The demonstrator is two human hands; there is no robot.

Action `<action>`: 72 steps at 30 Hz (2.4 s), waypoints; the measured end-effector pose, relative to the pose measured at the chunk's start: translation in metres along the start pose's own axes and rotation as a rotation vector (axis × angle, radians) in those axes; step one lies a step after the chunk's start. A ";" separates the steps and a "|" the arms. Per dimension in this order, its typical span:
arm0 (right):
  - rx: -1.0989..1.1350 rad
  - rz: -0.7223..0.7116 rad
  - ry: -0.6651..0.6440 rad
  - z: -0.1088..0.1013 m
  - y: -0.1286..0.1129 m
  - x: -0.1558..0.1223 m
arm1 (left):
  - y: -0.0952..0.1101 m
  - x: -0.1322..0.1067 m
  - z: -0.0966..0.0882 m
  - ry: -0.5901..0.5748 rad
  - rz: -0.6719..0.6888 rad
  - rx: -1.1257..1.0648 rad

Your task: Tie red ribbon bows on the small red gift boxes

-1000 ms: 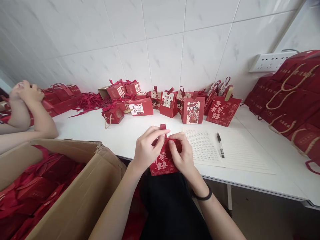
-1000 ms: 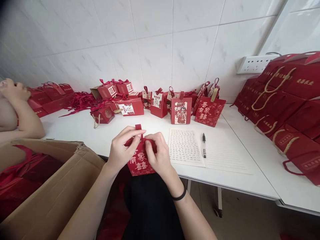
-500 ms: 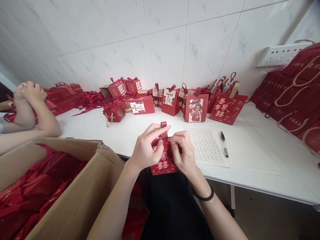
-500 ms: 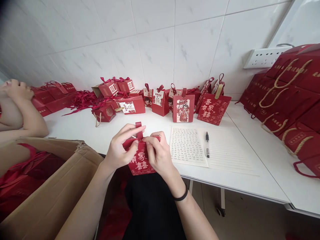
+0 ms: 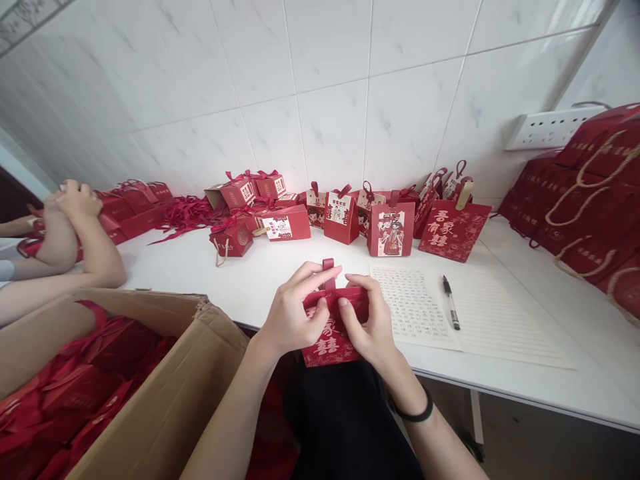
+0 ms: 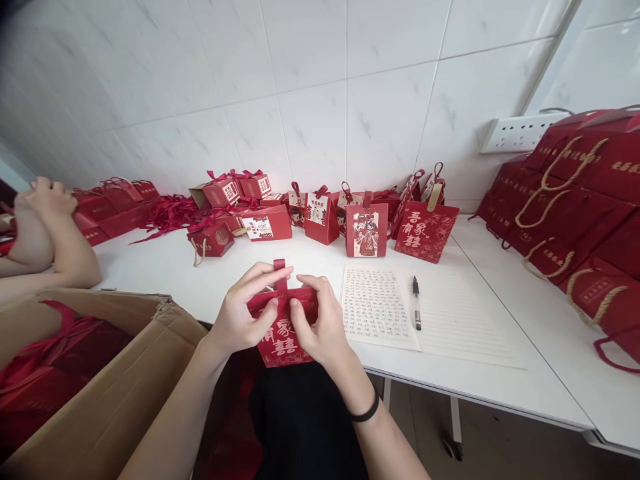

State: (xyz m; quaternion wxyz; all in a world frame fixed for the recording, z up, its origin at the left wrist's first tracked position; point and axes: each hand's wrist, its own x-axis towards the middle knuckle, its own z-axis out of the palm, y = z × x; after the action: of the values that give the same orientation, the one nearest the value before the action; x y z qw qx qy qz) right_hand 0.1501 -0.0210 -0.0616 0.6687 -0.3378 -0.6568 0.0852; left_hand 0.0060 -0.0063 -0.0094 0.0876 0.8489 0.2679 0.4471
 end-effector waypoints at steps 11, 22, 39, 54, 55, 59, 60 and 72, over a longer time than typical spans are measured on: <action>0.053 0.116 -0.032 -0.001 -0.005 0.004 | -0.002 0.000 -0.003 -0.064 0.003 -0.007; 0.081 0.179 -0.056 -0.001 -0.004 0.004 | -0.004 0.000 -0.004 -0.076 -0.001 -0.006; 0.090 0.180 -0.076 -0.003 -0.005 0.009 | 0.001 0.002 -0.009 -0.069 -0.087 0.009; 0.058 0.181 -0.074 -0.001 -0.002 0.008 | -0.011 -0.006 0.019 0.262 -0.314 -0.452; 0.059 0.180 -0.074 0.000 -0.002 0.008 | -0.011 -0.006 0.020 0.269 -0.320 -0.451; 0.054 0.204 -0.059 0.002 -0.002 0.007 | -0.011 -0.006 0.021 0.299 -0.287 -0.402; 0.051 0.211 -0.051 0.002 -0.002 0.007 | -0.011 -0.007 0.021 0.302 -0.273 -0.388; 0.099 0.210 -0.081 0.002 -0.002 0.011 | -0.013 -0.011 0.023 0.297 -0.375 -0.395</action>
State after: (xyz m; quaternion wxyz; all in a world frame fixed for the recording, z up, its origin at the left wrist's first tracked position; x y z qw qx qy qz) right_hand 0.1490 -0.0154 -0.0514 0.6447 -0.3676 -0.6394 0.2008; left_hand 0.0144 0.0004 -0.0355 0.2918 0.6767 0.3377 0.5855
